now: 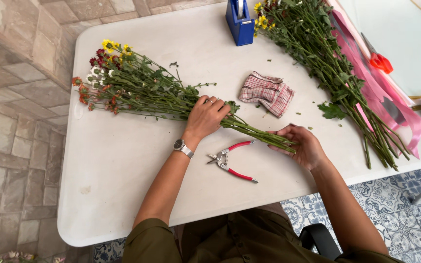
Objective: The person trims the stems of flowers using shears, gathers them into a bunch, and secures them with a red rubber band.
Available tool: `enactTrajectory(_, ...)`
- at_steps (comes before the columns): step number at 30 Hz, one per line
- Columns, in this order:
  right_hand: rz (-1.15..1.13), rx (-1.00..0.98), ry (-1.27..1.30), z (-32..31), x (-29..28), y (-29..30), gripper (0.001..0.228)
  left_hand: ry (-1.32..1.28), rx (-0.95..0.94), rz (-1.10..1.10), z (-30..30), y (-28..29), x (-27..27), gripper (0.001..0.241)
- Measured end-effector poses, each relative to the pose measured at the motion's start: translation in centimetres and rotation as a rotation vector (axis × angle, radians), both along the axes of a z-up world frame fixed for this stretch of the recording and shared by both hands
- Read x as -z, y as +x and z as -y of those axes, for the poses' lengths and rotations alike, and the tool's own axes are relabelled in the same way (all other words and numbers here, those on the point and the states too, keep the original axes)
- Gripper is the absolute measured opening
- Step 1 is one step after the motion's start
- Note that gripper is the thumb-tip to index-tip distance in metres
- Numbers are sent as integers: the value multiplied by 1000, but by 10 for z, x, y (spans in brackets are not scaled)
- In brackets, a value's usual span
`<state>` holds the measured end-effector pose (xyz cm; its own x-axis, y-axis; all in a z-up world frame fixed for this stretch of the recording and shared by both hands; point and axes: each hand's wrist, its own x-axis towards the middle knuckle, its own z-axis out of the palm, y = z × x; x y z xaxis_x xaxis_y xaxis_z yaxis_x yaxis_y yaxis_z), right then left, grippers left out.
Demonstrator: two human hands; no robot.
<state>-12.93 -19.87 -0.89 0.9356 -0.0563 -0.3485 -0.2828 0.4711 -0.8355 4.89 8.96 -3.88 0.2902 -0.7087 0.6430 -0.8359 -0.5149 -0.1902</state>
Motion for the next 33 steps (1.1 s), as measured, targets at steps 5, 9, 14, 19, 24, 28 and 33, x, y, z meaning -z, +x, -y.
enactTrajectory(5, 82, 41, 63, 3, 37, 6, 63, -5, 10, 4, 1, -1, -3, 27)
enactTrajectory(9, 129, 25, 124, -8, 36, 7, 74, -17, 18, -7, 0, -5, -3, 29)
enactTrajectory(14, 97, -23, 81, -22, 16, 5, 74, -38, 23, 18, 2, -6, -1, 30)
enactTrajectory(19, 99, 27, 36, -24, 16, 5, 42, -50, 29, 18, 3, -7, -7, 29)
enactTrajectory(24, 141, -40, -11, -23, 8, 1, 31, -48, 25, 20, 2, -9, -10, 29)
enactTrajectory(28, 69, -207, -34, -5, -11, 5, 54, -61, 23, 63, 2, -5, -9, 30)
enactTrajectory(33, 151, -443, -286, -7, -32, 7, 40, -124, 60, 212, 3, -18, -38, 31)
